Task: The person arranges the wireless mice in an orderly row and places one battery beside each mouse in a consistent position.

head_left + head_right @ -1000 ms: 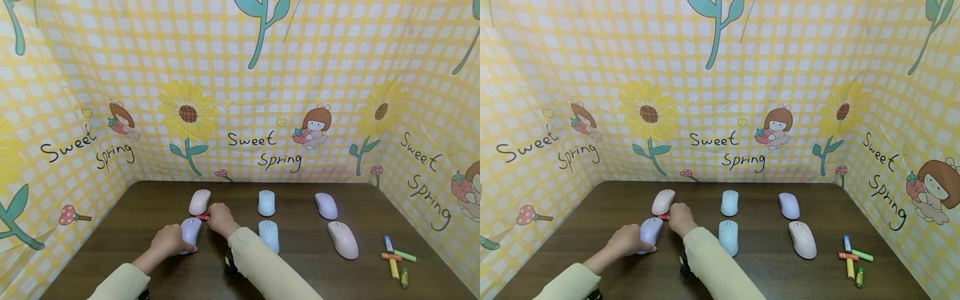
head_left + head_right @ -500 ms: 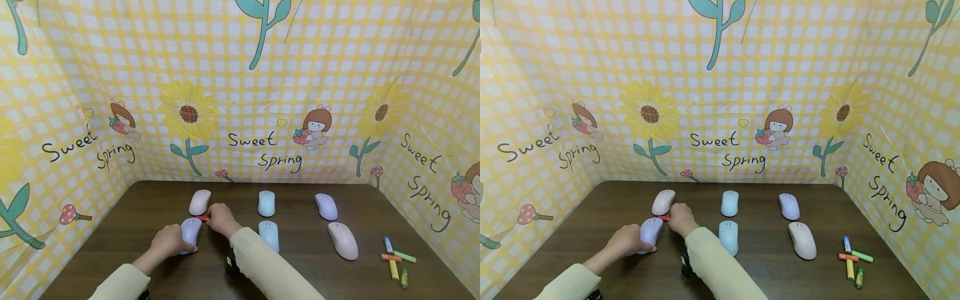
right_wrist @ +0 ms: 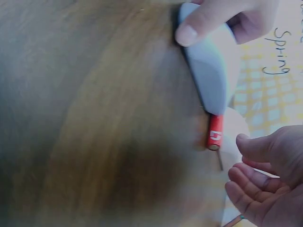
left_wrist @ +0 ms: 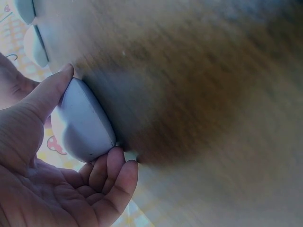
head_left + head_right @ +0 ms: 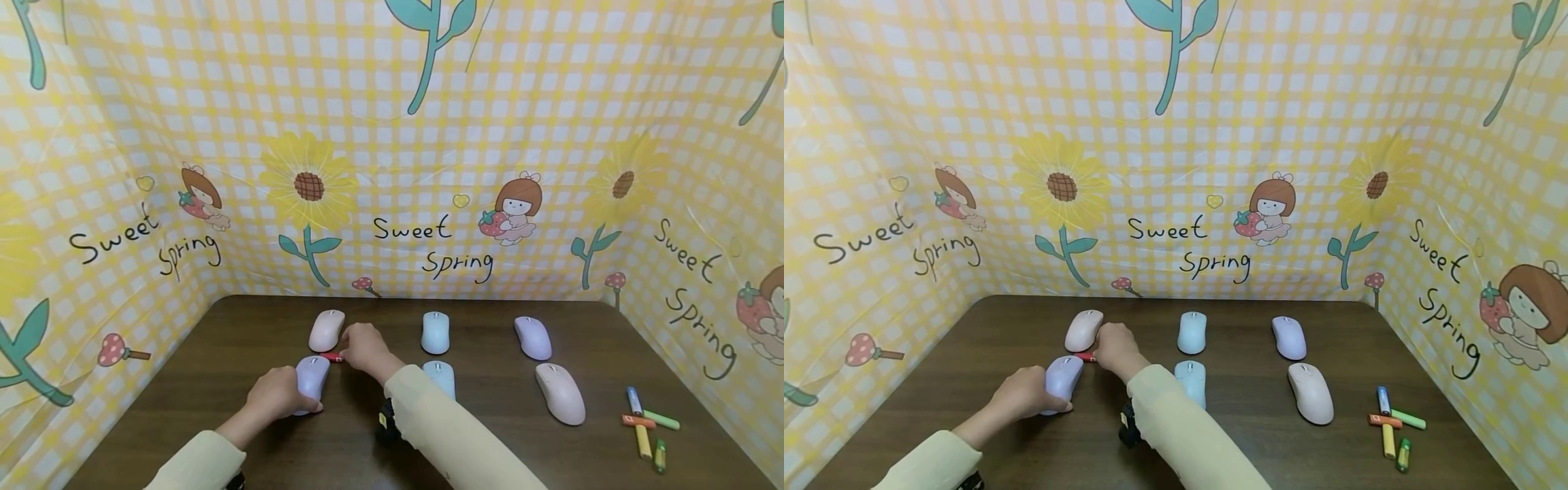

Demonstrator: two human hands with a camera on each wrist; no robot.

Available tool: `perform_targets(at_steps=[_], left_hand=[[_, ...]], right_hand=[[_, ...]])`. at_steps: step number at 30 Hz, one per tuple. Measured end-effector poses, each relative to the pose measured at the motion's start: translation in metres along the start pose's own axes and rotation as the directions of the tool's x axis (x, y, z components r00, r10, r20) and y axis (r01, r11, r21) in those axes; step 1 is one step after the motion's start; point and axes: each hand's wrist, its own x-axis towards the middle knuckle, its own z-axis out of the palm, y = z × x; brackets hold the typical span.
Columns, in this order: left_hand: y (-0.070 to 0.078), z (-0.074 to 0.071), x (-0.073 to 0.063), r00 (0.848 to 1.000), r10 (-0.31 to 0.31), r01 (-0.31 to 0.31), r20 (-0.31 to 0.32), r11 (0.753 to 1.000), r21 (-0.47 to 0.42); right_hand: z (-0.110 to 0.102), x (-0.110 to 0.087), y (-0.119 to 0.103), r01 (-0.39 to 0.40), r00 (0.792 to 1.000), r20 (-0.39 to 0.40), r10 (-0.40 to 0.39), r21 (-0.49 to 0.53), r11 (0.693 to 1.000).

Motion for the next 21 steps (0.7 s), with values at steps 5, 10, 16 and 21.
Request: perform_targets(at_steps=[5, 10, 16, 21], left_hand=[[0.001, -0.001, 0.0, 1.0, 0.006, -0.006, -0.002, 1.0, 0.001], [0.001, -0.002, -0.001, 1.0, 0.0, 0.0, 0.005, 1.0, 0.008], [0.001, -0.002, -0.001, 1.0, -0.013, 0.013, 0.008, 1.0, 0.006], [0.002, -0.003, -0.001, 1.0, -0.011, 0.01, 0.018, 1.0, 0.015]], right_hand=[[-0.015, -0.001, 0.002, 0.003, 1.0, 0.006, -0.003, 0.011, 1.0], [-0.034, -0.004, 0.006, 0.011, 1.0, -0.011, -0.011, 0.033, 0.999], [-0.055, -0.011, 0.009, 0.008, 1.0, -0.023, -0.007, 0.059, 0.998], [-0.074, -0.022, 0.014, -0.01, 0.999, -0.041, 0.013, 0.052, 0.999]])
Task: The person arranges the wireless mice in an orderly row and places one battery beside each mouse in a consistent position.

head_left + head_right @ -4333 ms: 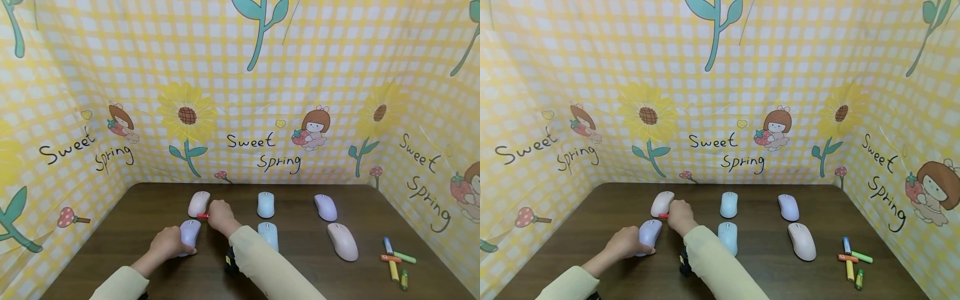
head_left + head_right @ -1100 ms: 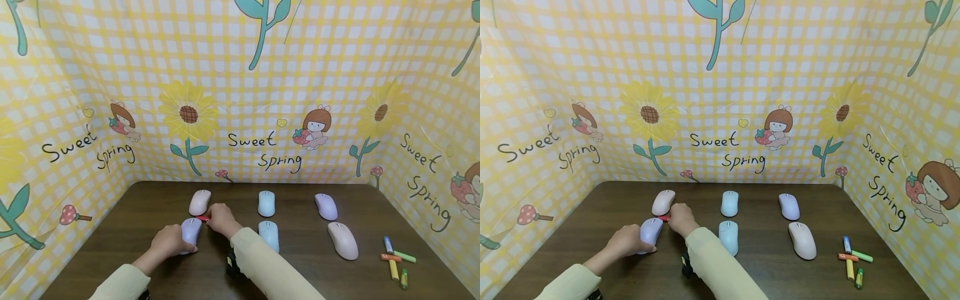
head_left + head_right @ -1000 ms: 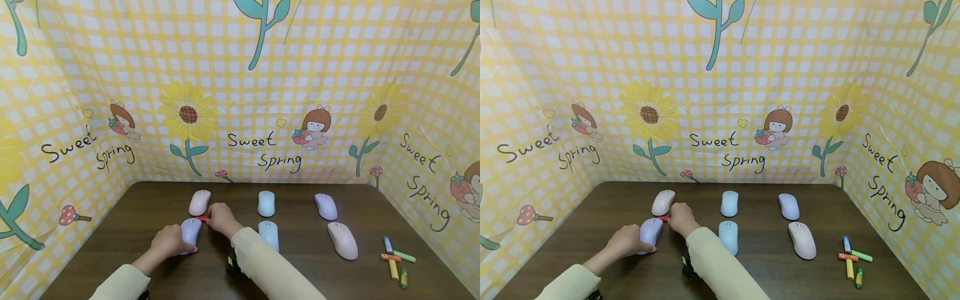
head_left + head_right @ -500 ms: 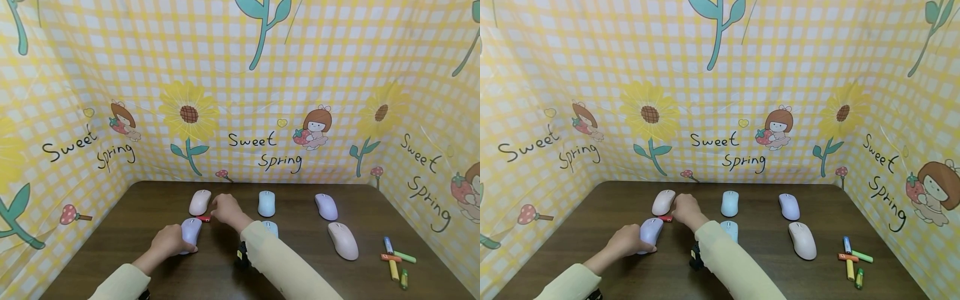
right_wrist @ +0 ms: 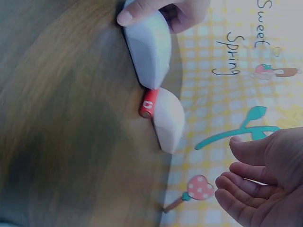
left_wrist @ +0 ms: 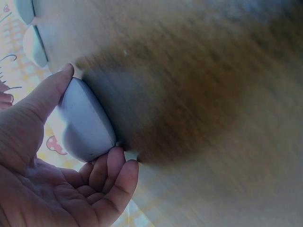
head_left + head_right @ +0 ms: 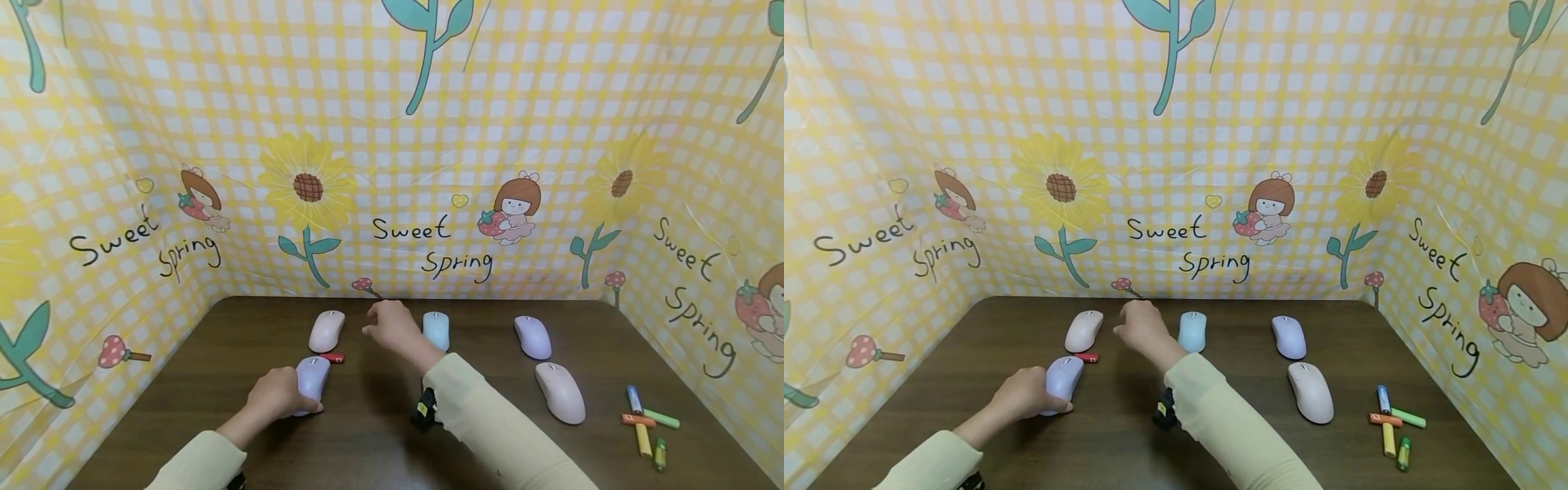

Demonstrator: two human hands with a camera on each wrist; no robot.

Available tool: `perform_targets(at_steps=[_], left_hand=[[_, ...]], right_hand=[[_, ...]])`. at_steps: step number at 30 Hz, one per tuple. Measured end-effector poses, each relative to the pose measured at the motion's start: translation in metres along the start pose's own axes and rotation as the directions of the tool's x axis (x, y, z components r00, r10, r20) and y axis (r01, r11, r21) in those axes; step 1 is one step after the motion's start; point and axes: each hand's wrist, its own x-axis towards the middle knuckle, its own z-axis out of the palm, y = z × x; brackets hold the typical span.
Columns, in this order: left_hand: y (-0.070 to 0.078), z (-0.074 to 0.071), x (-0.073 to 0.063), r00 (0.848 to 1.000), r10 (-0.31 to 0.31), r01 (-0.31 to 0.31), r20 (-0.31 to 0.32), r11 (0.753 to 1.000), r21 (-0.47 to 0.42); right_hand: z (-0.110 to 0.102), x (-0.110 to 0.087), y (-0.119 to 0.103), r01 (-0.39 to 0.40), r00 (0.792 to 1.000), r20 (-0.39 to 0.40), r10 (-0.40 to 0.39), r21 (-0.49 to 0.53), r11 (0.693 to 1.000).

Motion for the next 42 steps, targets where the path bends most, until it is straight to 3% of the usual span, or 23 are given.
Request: perform_targets(at_steps=[21, 31, 42], left_hand=[[-0.001, 0.0, 0.002, 1.0, 0.013, -0.013, 0.001, 1.0, 0.012], [-0.002, 0.0, 0.001, 1.0, 0.013, -0.013, -0.01, 1.0, 0.01], [-0.001, 0.0, 0.001, 1.0, 0.016, -0.016, 0.001, 1.0, 0.008]], right_hand=[[-0.063, -0.049, 0.054, -0.061, 0.986, -0.157, 0.05, -0.061, 0.996], [-0.085, -0.075, 0.086, -0.106, 0.98, -0.17, 0.101, -0.017, 0.994], [-0.107, -0.096, 0.111, -0.144, 0.976, -0.174, 0.134, -0.043, 0.989]])
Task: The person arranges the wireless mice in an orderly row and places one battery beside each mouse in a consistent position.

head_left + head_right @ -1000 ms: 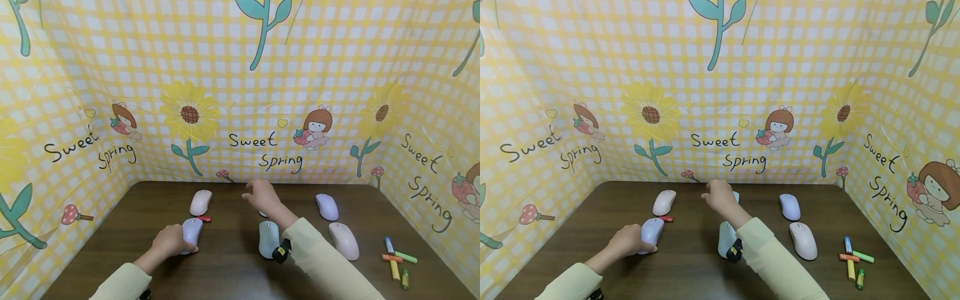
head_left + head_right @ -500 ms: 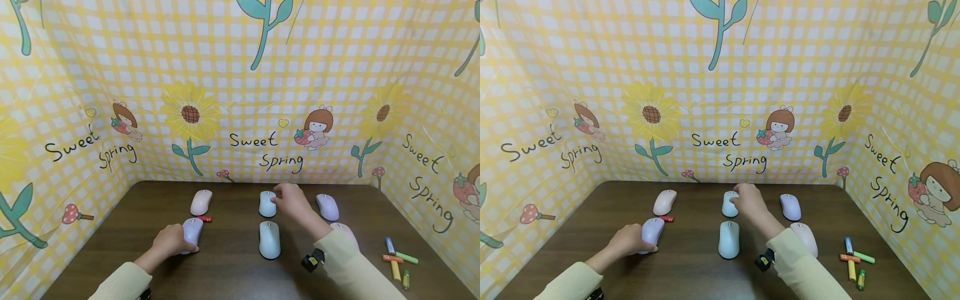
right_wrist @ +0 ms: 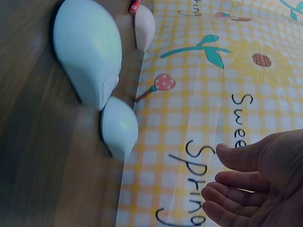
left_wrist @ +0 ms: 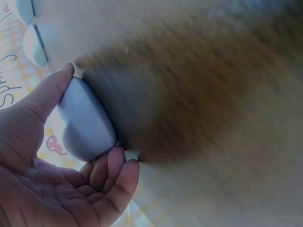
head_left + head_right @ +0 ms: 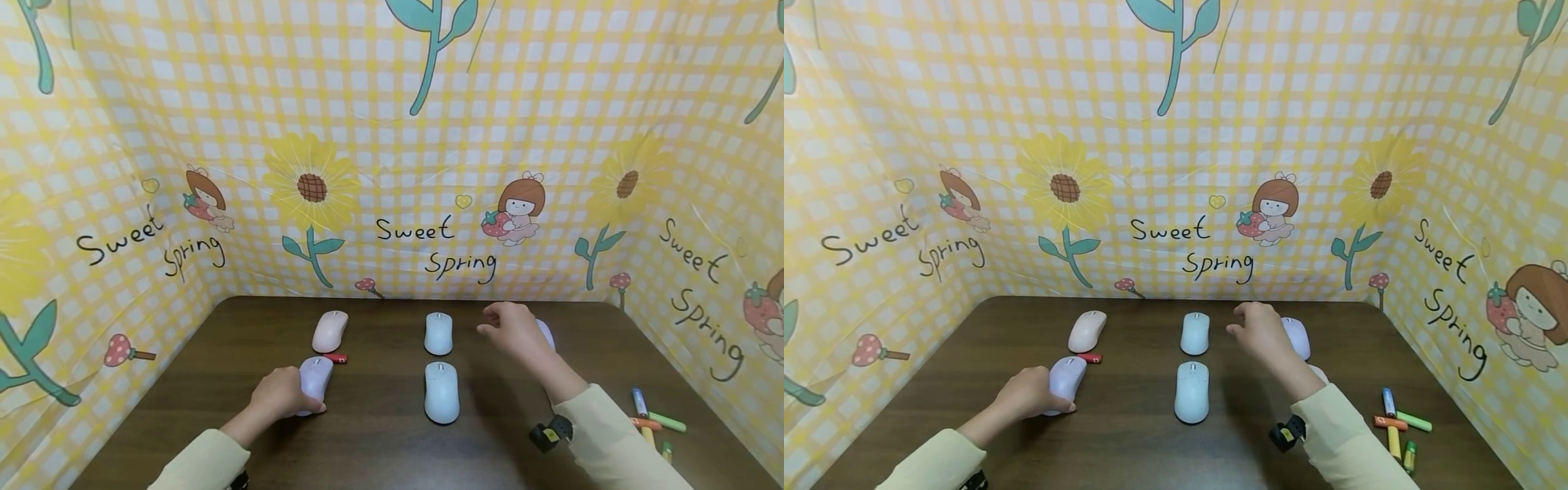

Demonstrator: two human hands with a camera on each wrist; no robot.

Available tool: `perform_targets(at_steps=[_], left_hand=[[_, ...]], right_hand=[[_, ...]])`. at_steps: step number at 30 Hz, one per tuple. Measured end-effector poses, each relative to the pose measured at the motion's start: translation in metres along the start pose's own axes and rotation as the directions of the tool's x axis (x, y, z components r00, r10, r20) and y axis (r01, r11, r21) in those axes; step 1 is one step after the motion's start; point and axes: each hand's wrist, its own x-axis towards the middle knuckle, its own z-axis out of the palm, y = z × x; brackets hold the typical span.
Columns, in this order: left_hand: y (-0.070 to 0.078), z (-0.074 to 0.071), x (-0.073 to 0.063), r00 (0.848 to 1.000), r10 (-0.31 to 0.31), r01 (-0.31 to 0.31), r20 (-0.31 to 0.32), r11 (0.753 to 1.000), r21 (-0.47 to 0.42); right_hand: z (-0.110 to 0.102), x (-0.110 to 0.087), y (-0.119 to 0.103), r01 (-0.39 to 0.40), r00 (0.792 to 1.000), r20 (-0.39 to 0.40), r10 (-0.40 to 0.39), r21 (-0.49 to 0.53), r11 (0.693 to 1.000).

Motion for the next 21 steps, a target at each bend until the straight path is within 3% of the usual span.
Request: perform_targets(at_steps=[21], left_hand=[[0.001, -0.001, 0.0, 1.0, -0.015, 0.015, -0.002, 1.0, 0.012]], right_hand=[[-0.035, -0.03, 0.05, 0.004, 1.0, -0.029, -0.006, -0.056, 0.998]])
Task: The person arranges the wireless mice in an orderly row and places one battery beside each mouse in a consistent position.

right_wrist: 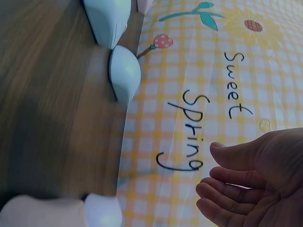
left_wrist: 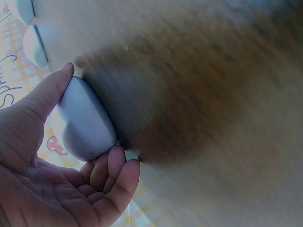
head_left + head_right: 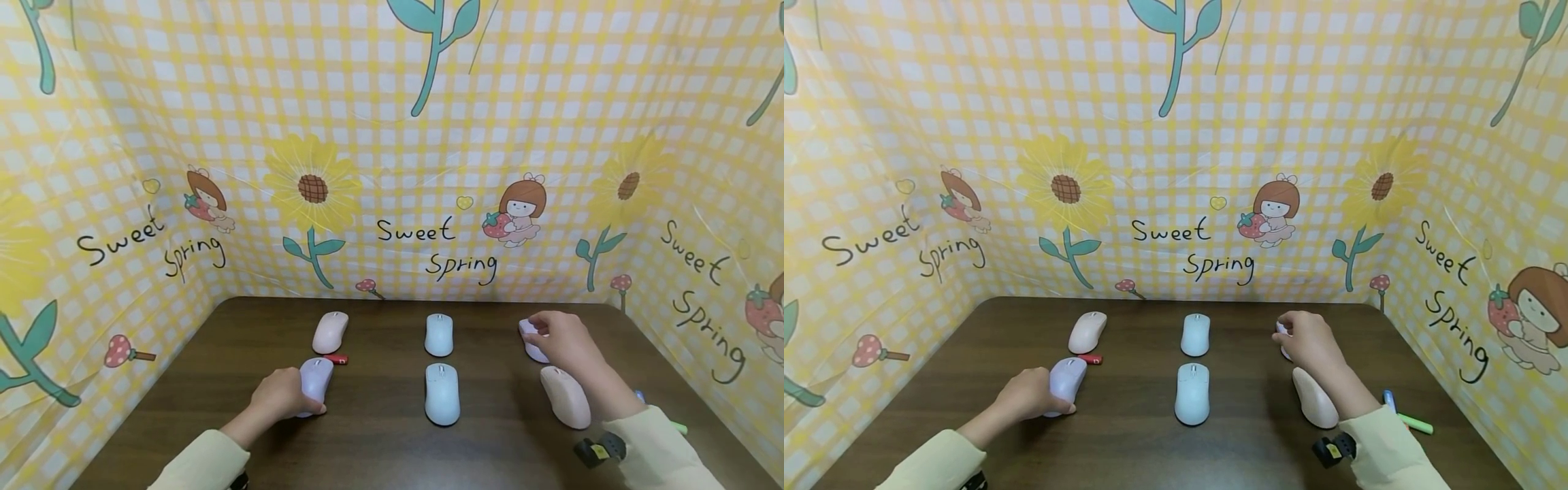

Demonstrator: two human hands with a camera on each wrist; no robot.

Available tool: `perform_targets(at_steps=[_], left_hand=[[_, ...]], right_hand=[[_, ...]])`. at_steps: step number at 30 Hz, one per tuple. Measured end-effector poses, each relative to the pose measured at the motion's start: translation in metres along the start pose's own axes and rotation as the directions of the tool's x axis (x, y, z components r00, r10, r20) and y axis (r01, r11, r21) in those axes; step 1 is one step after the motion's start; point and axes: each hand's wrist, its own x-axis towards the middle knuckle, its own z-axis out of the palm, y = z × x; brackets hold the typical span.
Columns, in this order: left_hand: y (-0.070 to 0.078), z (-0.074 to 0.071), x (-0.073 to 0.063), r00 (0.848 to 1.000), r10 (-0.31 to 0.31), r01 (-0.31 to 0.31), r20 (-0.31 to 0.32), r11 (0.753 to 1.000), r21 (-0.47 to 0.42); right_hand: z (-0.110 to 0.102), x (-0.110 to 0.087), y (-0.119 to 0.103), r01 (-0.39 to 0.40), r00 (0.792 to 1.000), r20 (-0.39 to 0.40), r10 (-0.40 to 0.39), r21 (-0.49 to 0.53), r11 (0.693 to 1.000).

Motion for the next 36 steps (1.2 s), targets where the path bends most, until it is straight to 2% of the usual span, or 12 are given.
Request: perform_targets(at_steps=[10, 18, 26, 31, 36], left_hand=[[0.0, 0.001, 0.0, 1.0, -0.004, 0.004, 0.001, 1.0, 0.009], [0.0, 0.001, 0.0, 1.0, 0.002, -0.002, -0.005, 1.0, 0.009], [0.0, 0.001, 0.001, 1.0, -0.006, 0.006, 0.006, 1.0, 0.001], [0.0, 0.0, 0.0, 1.0, -0.01, 0.01, 0.01, 1.0, 0.001], [0.001, 0.0, 0.0, 1.0, 0.002, -0.002, 0.003, 1.0, -0.006]], right_hand=[[-0.014, -0.011, 0.027, -0.039, 0.999, -0.002, 0.039, 0.008, 0.999], [-0.031, -0.022, 0.051, -0.05, 0.999, -0.023, 0.049, -0.045, 0.998], [-0.044, -0.03, 0.076, -0.135, 0.991, 0.012, 0.136, -0.062, 0.989], [-0.046, -0.034, 0.093, -0.136, 0.991, -0.002, 0.136, -0.043, 0.99], [-0.051, -0.041, 0.109, -0.128, 0.992, -0.02, 0.126, -0.087, 0.988]])
